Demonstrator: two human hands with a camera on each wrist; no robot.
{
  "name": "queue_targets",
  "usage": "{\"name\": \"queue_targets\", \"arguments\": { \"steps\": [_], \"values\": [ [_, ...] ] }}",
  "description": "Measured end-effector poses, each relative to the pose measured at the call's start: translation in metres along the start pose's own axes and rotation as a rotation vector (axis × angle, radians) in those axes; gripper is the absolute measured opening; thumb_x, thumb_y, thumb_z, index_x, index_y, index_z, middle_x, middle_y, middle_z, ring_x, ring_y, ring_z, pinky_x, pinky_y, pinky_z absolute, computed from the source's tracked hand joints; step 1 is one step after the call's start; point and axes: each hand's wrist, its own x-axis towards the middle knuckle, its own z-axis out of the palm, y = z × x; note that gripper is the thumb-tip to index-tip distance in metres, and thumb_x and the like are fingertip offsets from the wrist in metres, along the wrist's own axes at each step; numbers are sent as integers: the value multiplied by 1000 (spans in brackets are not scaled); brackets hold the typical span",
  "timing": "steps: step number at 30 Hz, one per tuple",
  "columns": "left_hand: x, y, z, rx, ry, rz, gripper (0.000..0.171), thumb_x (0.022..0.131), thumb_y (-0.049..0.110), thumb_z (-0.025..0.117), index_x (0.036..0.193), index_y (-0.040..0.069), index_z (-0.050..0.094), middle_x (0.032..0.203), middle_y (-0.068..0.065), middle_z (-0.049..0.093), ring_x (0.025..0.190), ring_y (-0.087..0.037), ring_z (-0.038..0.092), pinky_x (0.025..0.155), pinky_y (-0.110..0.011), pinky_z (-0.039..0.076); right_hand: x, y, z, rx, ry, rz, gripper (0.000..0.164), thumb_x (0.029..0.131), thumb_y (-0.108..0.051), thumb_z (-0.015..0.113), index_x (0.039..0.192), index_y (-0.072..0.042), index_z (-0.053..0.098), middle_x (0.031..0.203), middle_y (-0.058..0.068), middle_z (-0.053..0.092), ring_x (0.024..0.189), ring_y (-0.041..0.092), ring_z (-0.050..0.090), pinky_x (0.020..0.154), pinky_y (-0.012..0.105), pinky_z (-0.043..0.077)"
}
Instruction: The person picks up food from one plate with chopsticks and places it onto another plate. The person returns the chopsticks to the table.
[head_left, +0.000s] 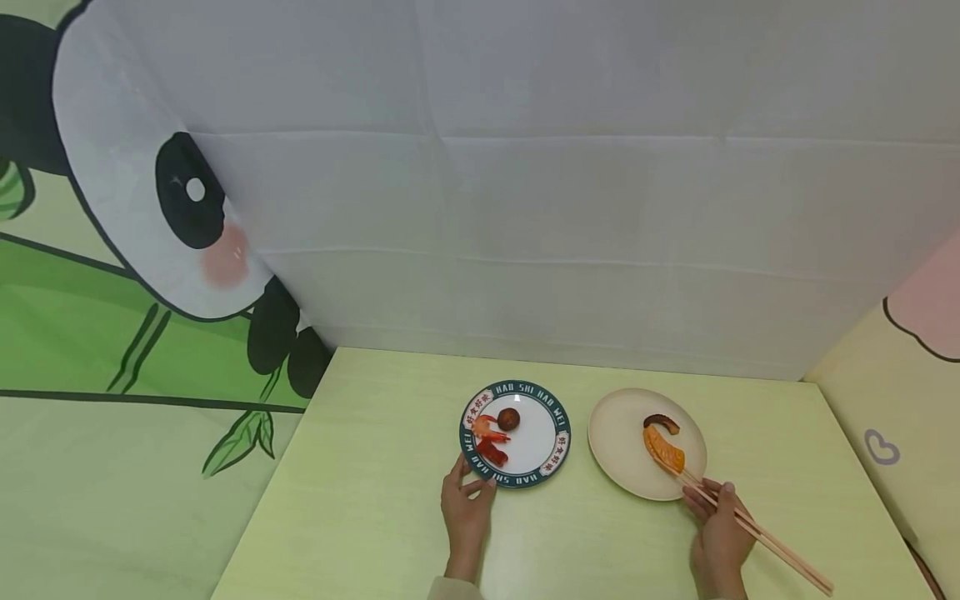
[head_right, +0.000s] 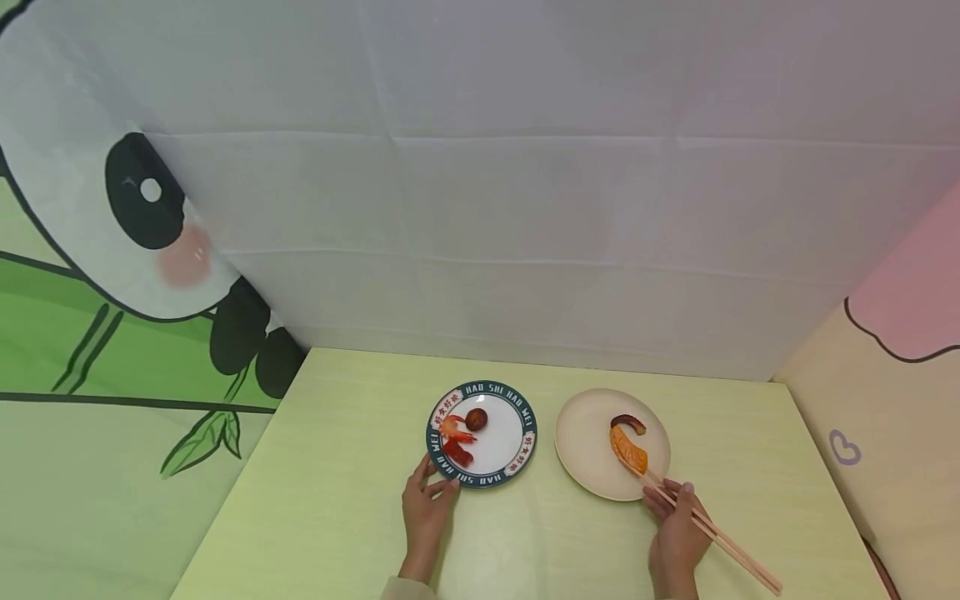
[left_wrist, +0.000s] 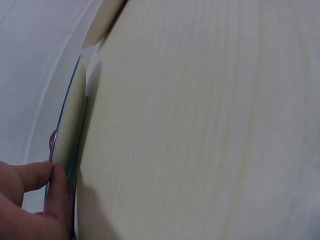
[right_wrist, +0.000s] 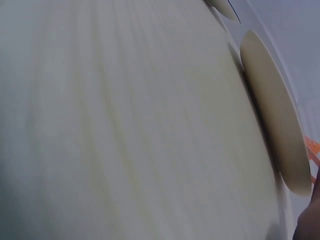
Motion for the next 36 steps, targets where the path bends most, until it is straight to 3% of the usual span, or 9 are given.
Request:
{"name": "queue_targets", "arguments": {
  "steps": [16,23,29,36],
  "values": [
    [-1,0,-1,-22,0,9,70,83,-7,79,148,-7,54,125,-21,60,92,-25,70,70,-19,54,-2,-5,-2,8,-6,4,38,112,-25,50,106,3,75,82,3,78,69,14,78,65,26,62],
    [-2,-2,-2,-40,3,49,70,81,-7,79,147,-9,54,123,-22,60,88,-24,70,68,-20,54,-3,-9,-5,78,-17,5,38,112,-21,50,102,4,76,81,7,76,66,17,78,62,27,62],
    [-1,-1,-2,-20,1,22,70,83,-6,79,148,-7,54,125,-22,59,92,-26,70,69,-20,54,-4,-11,-5,88,-20,-11,36,112,-20,50,104,5,75,88,5,78,68,16,78,63,26,62],
    [-1,-1,-1,-11,2,2,70,83,-6,79,148,-6,54,125,-21,60,93,-26,69,70,-20,55,-6,-16,-2,207,-55,-30,37,111,-14,50,98,9,76,83,11,77,64,20,77,57,26,61]
  ]
}}
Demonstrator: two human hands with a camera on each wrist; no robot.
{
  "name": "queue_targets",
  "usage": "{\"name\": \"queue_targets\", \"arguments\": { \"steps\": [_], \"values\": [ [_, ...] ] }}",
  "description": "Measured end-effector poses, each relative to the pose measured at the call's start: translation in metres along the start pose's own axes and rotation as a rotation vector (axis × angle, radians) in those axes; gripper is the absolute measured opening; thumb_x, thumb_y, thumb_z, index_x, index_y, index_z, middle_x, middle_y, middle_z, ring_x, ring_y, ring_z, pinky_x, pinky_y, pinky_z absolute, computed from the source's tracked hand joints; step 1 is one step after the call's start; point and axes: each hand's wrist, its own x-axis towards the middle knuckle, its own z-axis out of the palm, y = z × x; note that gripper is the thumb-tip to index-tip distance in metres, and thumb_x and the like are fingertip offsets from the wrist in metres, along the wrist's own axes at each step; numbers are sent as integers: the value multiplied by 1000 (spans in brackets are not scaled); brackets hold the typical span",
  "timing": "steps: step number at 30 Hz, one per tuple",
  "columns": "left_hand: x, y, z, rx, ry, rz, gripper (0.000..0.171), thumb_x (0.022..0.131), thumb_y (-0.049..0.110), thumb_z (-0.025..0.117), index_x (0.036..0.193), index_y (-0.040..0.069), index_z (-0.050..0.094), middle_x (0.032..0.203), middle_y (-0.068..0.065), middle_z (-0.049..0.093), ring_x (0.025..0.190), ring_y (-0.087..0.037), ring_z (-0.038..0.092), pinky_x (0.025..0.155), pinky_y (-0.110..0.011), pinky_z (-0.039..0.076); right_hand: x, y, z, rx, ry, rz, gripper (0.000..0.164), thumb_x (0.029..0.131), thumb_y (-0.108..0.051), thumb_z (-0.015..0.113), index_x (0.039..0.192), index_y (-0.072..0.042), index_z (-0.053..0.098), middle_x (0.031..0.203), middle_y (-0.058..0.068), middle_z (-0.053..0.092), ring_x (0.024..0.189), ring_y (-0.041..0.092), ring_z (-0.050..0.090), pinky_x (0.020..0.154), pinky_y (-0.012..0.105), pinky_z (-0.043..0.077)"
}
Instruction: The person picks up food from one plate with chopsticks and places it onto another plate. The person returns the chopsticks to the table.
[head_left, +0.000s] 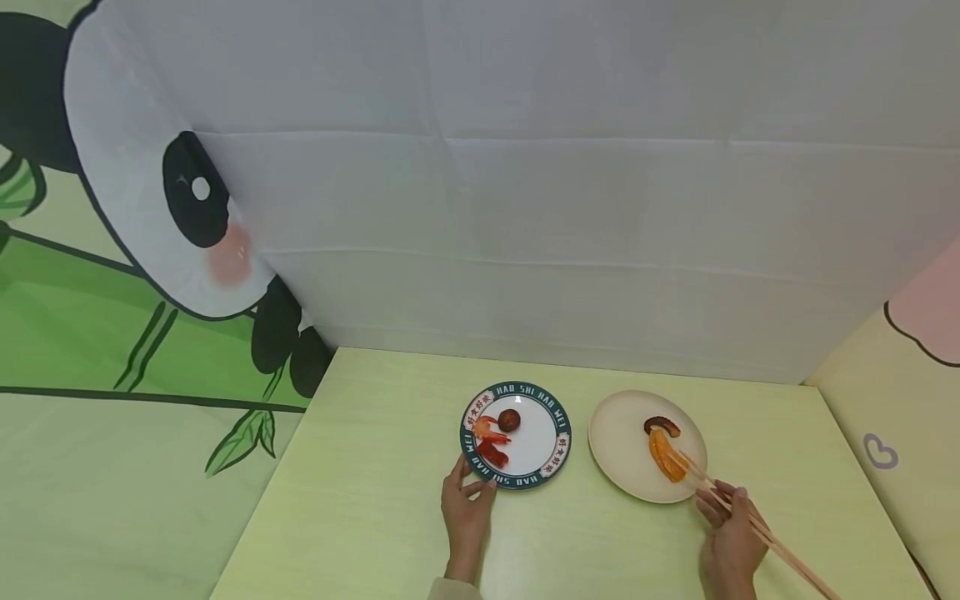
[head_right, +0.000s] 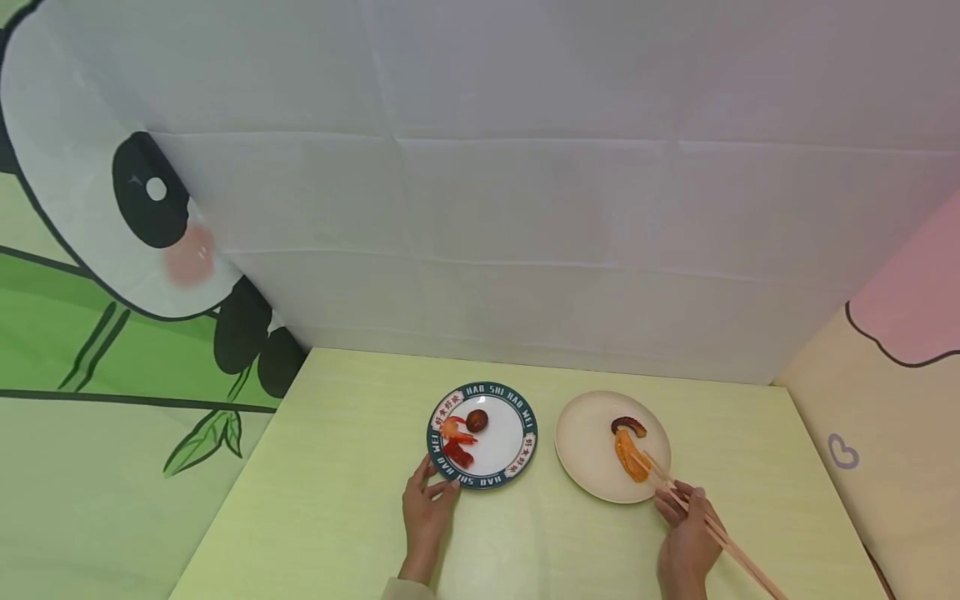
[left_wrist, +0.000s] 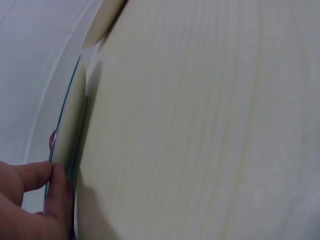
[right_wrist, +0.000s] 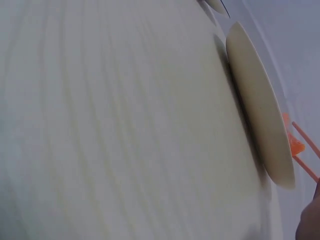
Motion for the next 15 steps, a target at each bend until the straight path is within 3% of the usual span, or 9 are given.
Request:
{"name": "queue_targets", "arguments": {
  "steps": [15],
  "values": [
    [-2,1,-1,-14,4,27,70,81,-8,78,147,-9,54,123,-23,60,90,-28,69,69,-20,55,-4,-4,12,-22,-43,0,37,111,-14,49,97,7,76,85,11,77,66,20,78,57,26,60]
  ]
}}
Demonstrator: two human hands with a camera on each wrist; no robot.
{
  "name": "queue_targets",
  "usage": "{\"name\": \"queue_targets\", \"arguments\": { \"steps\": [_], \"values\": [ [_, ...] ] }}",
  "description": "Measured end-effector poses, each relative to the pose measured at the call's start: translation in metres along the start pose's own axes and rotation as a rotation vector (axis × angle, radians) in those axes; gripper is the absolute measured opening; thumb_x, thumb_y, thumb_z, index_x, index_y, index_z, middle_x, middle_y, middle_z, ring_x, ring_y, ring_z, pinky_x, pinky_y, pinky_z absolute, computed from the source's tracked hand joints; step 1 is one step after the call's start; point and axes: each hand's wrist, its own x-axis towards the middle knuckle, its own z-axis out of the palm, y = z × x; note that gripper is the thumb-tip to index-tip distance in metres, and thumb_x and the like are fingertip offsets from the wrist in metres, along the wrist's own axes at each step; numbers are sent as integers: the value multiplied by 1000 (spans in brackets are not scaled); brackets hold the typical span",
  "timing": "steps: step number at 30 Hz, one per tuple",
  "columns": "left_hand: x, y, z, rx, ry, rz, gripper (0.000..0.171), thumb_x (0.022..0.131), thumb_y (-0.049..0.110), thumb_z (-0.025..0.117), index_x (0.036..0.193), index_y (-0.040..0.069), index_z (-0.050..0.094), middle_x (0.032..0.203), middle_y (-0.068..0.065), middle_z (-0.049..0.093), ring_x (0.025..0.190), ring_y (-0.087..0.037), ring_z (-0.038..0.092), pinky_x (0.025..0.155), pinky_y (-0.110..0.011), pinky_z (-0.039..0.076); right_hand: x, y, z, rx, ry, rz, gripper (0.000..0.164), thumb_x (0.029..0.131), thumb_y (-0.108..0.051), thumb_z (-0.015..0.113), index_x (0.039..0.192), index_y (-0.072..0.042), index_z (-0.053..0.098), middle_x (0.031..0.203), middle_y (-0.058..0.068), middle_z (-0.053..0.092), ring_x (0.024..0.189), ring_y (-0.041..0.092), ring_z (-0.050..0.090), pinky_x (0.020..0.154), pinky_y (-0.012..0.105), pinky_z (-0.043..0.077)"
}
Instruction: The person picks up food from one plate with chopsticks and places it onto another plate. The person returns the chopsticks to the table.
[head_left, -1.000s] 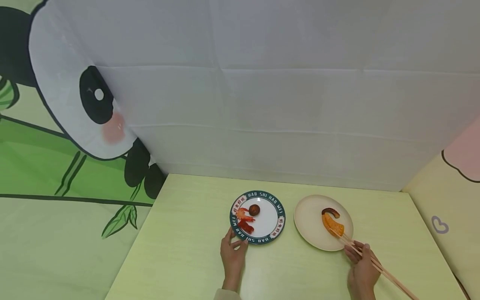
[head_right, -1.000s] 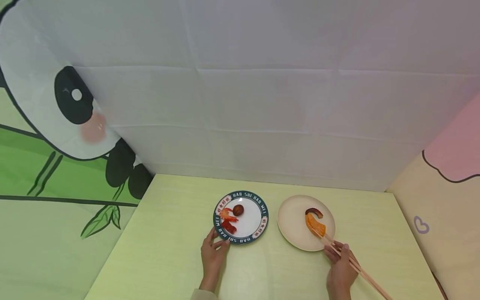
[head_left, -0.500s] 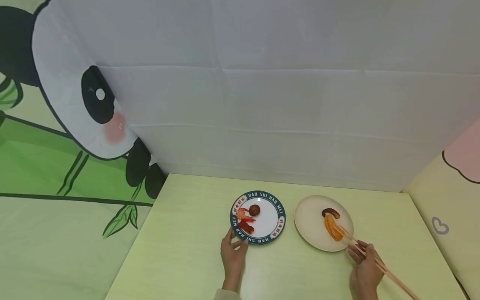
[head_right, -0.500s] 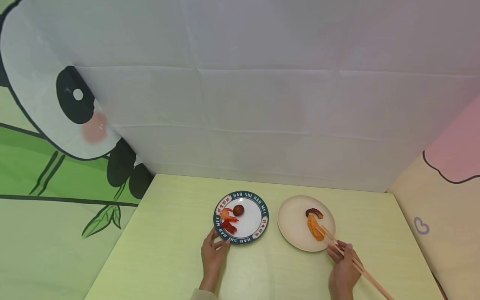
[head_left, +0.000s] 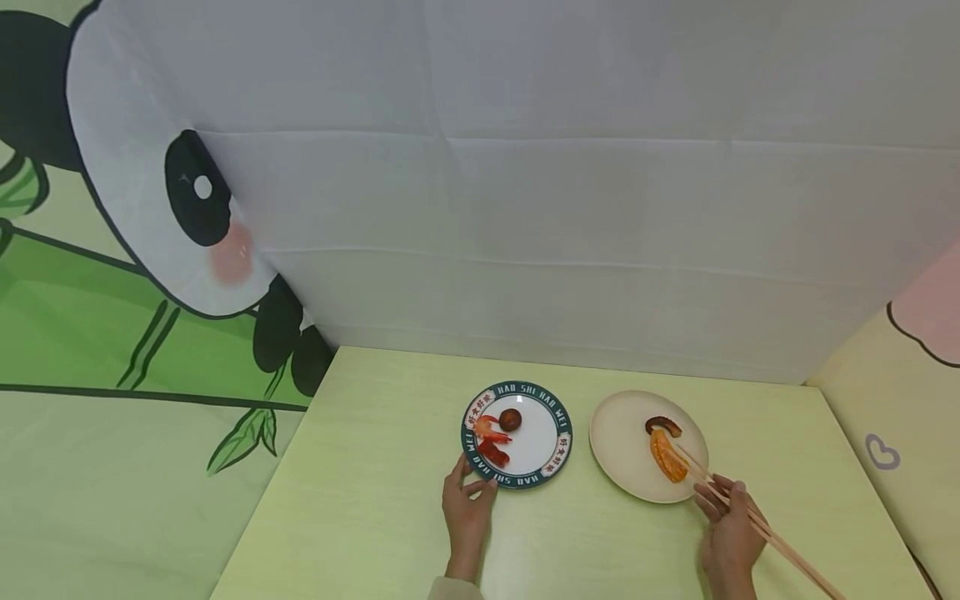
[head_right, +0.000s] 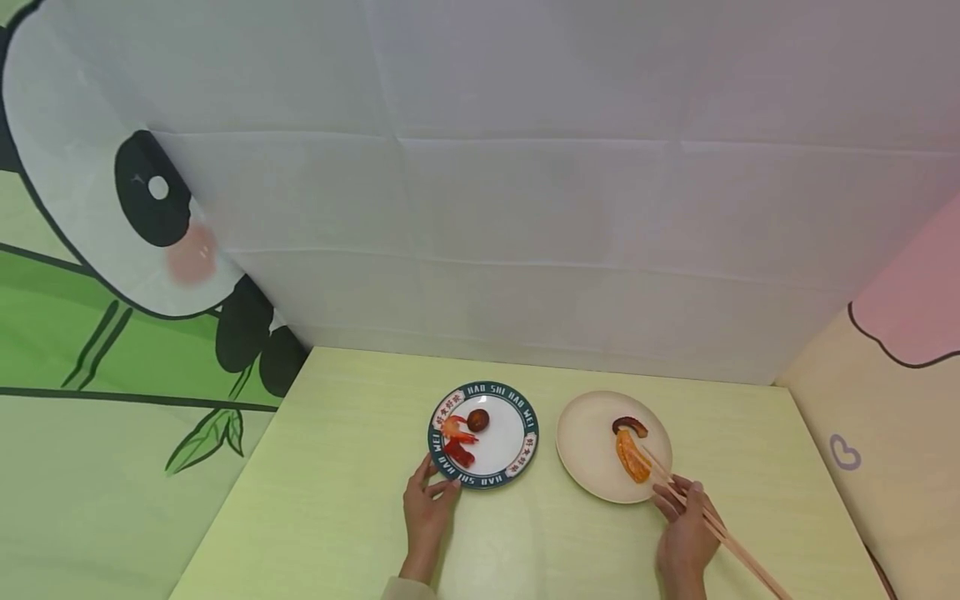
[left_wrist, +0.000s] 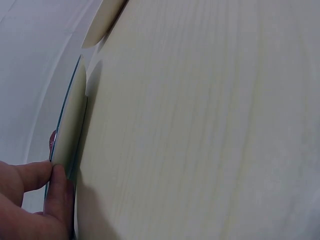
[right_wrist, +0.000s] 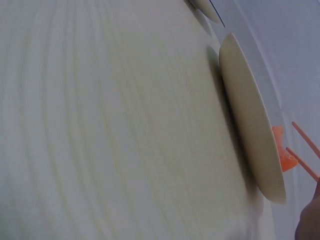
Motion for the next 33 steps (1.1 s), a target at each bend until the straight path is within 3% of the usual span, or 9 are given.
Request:
{"name": "queue_targets", "arguments": {
  "steps": [18,25,33],
  "values": [
    [0,-1,1,24,4,-8,69,83,-6,79,147,-7,55,123,-21,61,93,-27,70,71,-20,55,-14,7,18,30,-113,17,35,110,-12,50,99,11,73,86,15,76,66,22,77,57,26,60],
    [1,-4,1,8,6,-5,69,82,-7,79,147,-7,55,124,-22,61,91,-27,70,69,-20,55,-20,14,29,-58,-141,23,35,112,-11,47,97,6,74,87,12,78,67,19,77,54,24,59],
    [0,-3,0,2,4,7,70,81,-7,79,147,-8,55,124,-23,61,90,-28,71,69,-20,55,-24,23,36,-59,-206,18,32,111,-11,50,100,7,73,93,11,78,70,19,78,56,25,60]
  ]
}}
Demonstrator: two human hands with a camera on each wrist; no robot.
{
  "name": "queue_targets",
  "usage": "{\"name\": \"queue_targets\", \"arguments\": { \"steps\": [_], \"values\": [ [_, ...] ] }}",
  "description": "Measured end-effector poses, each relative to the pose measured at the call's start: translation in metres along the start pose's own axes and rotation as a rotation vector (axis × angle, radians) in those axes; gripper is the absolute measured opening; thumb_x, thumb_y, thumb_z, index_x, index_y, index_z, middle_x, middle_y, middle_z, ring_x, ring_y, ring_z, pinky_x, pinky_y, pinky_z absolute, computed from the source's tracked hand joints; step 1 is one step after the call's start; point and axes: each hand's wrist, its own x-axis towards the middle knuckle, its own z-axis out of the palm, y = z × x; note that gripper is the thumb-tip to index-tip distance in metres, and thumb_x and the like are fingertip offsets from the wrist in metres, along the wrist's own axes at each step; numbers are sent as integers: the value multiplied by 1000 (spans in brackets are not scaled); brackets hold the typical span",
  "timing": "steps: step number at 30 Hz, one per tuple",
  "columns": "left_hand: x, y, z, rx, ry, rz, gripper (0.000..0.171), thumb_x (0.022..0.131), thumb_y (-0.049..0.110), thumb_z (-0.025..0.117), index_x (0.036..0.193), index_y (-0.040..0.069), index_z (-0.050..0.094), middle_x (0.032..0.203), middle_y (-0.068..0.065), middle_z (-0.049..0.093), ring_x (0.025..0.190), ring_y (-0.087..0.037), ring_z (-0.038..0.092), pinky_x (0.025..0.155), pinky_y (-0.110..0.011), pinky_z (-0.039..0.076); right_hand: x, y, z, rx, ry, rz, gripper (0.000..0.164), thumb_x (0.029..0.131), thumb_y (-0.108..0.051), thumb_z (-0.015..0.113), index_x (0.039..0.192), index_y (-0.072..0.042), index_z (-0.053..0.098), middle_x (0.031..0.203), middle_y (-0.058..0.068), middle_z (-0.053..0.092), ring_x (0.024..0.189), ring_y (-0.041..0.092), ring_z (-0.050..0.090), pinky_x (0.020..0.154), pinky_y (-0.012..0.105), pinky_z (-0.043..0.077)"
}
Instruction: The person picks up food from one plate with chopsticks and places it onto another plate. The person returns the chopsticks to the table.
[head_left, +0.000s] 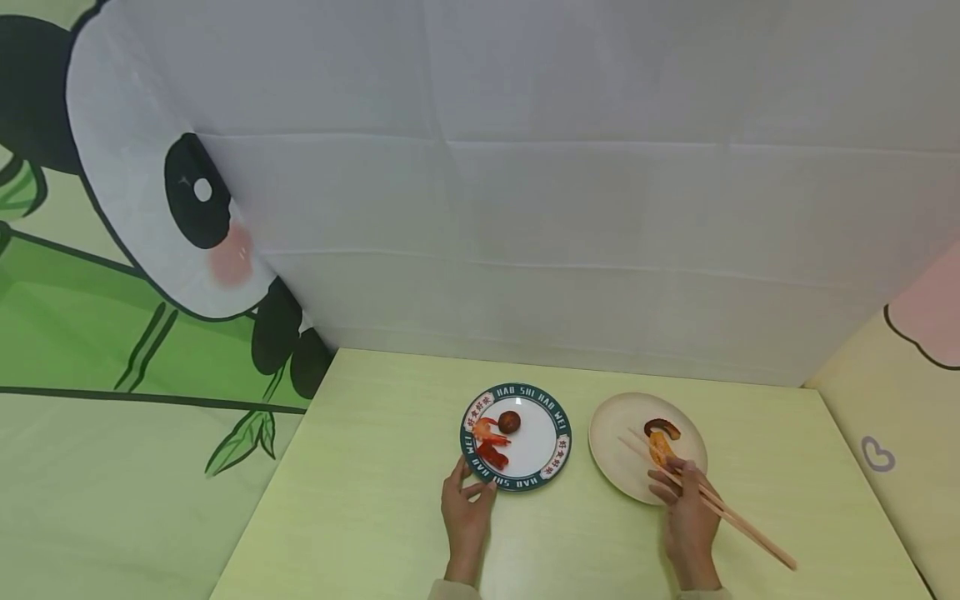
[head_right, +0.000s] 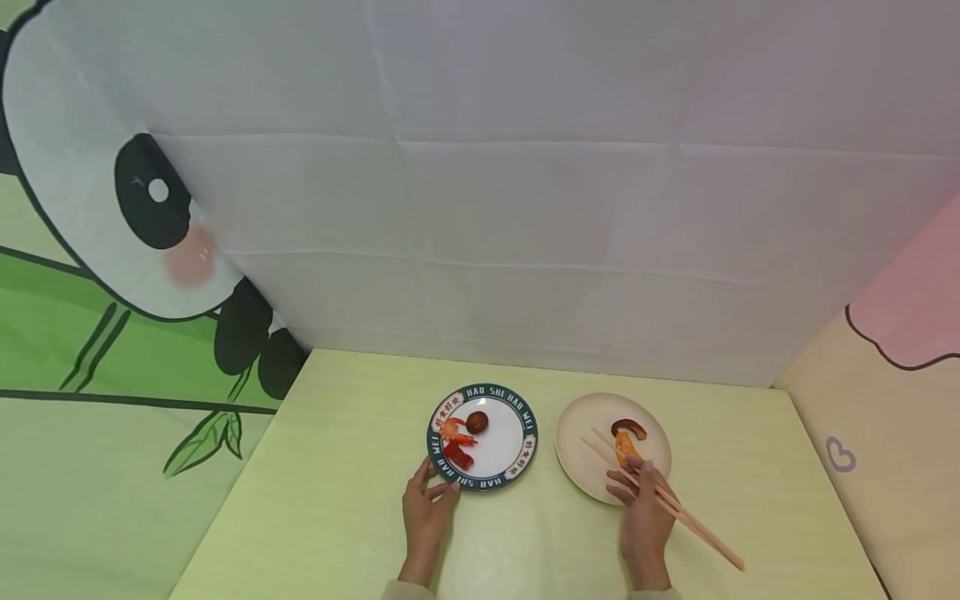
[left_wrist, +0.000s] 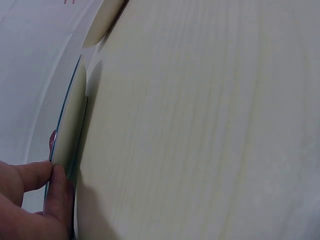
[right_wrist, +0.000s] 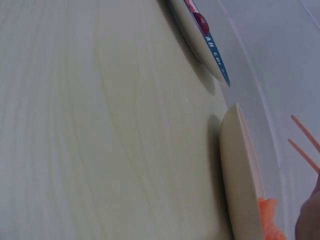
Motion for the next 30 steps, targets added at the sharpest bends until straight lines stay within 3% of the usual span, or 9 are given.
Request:
{"name": "queue_targets", "arguments": {
  "steps": [13,19,30],
  "values": [
    [1,1,1,24,-4,-20,69,83,-6,79,148,-6,55,125,-20,61,92,-26,70,69,-20,54,-4,10,15,-35,-59,25,32,112,-12,49,100,6,72,88,10,73,71,17,77,58,24,60],
    [2,0,1,21,-7,-16,69,83,-6,79,148,-6,55,124,-20,61,92,-26,70,69,-19,55,-7,13,21,-150,-69,11,32,112,-14,48,102,3,73,90,6,74,73,14,77,59,24,61],
    [1,1,1,12,-3,-9,69,82,-7,79,147,-7,55,123,-22,61,91,-27,70,69,-20,56,-14,24,35,-334,-121,6,37,114,-19,46,110,8,71,91,1,72,75,10,76,62,24,61]
  ]
}}
